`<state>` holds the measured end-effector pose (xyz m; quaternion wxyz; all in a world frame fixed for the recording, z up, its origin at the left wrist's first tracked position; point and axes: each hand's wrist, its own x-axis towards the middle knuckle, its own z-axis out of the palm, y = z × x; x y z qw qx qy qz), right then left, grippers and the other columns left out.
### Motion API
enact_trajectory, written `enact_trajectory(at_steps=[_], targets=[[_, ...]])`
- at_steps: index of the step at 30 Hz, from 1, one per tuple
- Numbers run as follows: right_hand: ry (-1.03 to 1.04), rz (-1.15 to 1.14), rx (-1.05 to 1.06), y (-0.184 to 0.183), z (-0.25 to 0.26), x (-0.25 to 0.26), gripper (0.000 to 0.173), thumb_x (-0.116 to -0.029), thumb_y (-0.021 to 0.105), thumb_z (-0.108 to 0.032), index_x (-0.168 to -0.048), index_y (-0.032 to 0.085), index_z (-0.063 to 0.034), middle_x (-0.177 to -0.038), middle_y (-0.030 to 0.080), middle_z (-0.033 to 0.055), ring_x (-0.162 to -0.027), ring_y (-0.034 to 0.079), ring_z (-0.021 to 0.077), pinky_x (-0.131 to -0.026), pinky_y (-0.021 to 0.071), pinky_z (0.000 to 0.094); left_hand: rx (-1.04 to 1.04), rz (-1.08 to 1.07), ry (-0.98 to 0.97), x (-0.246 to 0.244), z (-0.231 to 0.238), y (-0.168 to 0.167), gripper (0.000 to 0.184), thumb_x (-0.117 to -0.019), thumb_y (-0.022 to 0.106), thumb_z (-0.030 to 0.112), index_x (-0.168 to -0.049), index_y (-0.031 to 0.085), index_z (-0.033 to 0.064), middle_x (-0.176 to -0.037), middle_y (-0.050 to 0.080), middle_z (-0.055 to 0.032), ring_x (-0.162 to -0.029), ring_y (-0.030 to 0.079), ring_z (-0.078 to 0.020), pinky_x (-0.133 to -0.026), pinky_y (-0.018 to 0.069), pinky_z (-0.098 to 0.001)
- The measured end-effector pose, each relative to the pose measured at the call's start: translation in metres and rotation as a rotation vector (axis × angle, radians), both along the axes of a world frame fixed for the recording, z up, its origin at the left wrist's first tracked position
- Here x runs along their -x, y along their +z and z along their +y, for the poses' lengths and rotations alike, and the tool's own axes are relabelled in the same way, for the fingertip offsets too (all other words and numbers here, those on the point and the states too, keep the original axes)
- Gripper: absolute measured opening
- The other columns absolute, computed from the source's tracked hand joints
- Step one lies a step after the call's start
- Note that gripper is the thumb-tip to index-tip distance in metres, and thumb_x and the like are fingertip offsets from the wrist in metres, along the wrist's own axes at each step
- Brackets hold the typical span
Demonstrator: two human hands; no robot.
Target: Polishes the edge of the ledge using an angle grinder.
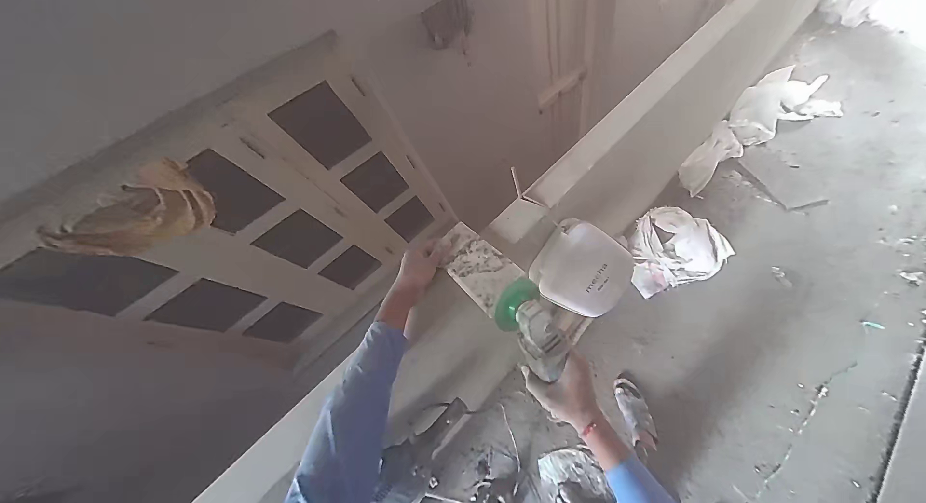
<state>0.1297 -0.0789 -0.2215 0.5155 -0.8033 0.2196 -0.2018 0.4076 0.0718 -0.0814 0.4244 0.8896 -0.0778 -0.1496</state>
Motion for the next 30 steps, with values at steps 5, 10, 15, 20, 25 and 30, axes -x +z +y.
enact_trajectory(at_steps=[5, 10, 15, 20, 25, 30], targets=[[-0.054, -0.070, -0.093, -0.011, -0.004, -0.004, 0.069, -0.0619, 0.085, -0.044, -0.111, 0.067, 0.0010, -0.092, 0.075, 0.0054, -0.084, 0.073, 0.0098, -0.080, 0.0616, 0.0338, 0.031, 0.005, 0.017, 0.000, 0.000, -0.005, 0.029, -0.1060, 0.056, 0.025, -0.120, 0.067, 0.0015, -0.107, 0.070, -0.0143, -0.097, 0.068, -0.0198, -0.090, 0.0557, -0.0416], [-0.019, -0.194, -0.023, -0.030, 0.024, -0.002, 0.064, -0.0629, 0.083, -0.051, -0.104, 0.071, -0.0029, -0.087, 0.075, 0.0033, -0.081, 0.073, 0.0088, -0.075, 0.0626, 0.0350, -0.032, -0.035, -0.025, -0.002, 0.001, -0.004, 0.032, -0.1057, 0.056, 0.029, -0.118, 0.068, 0.0019, -0.106, 0.070, -0.0136, -0.097, 0.067, -0.0188, -0.091, 0.0546, -0.0422], [-0.079, -0.299, -0.177, -0.032, 0.025, -0.021, 0.062, -0.0631, 0.086, -0.041, -0.106, 0.068, 0.0009, -0.088, 0.075, 0.0031, -0.080, 0.073, 0.0040, -0.077, 0.0629, 0.0272, -0.025, -0.033, -0.018, -0.003, 0.001, -0.005, 0.033, -0.1058, 0.056, 0.031, -0.120, 0.068, 0.0032, -0.105, 0.071, -0.0117, -0.094, 0.068, -0.0170, -0.089, 0.0563, -0.0402], [-0.069, -0.272, -0.247, -0.034, 0.035, -0.017, 0.066, -0.0624, 0.087, -0.041, -0.107, 0.067, 0.0034, -0.090, 0.076, 0.0052, -0.082, 0.073, 0.0057, -0.078, 0.0624, 0.0284, 0.013, -0.026, -0.020, 0.000, -0.001, -0.006, 0.033, -0.1057, 0.056, 0.029, -0.123, 0.067, 0.0028, -0.108, 0.071, -0.0113, -0.096, 0.069, -0.0157, -0.090, 0.0563, -0.0392], [-0.067, -0.323, -0.292, -0.040, 0.050, -0.024, 0.060, -0.0634, 0.087, -0.040, -0.104, 0.069, 0.0010, -0.087, 0.076, 0.0031, -0.080, 0.073, 0.0040, -0.076, 0.0633, 0.0271, -0.006, -0.028, 0.008, 0.000, -0.003, -0.004, 0.032, -0.1053, 0.057, 0.030, -0.117, 0.068, 0.0017, -0.099, 0.071, -0.0095, -0.089, 0.068, -0.0140, -0.085, 0.0574, -0.0372], [-0.086, -0.313, -0.359, -0.042, 0.049, -0.028, 0.067, -0.0617, 0.087, -0.039, -0.108, 0.066, 0.0046, -0.090, 0.076, 0.0049, -0.083, 0.073, 0.0052, -0.079, 0.0626, 0.0267, 0.100, -0.021, -0.014, -0.001, 0.001, -0.010, 0.025, -0.1061, 0.055, 0.024, -0.109, 0.068, 0.0020, -0.091, 0.071, -0.0046, -0.082, 0.068, -0.0104, -0.078, 0.0581, -0.0321]])
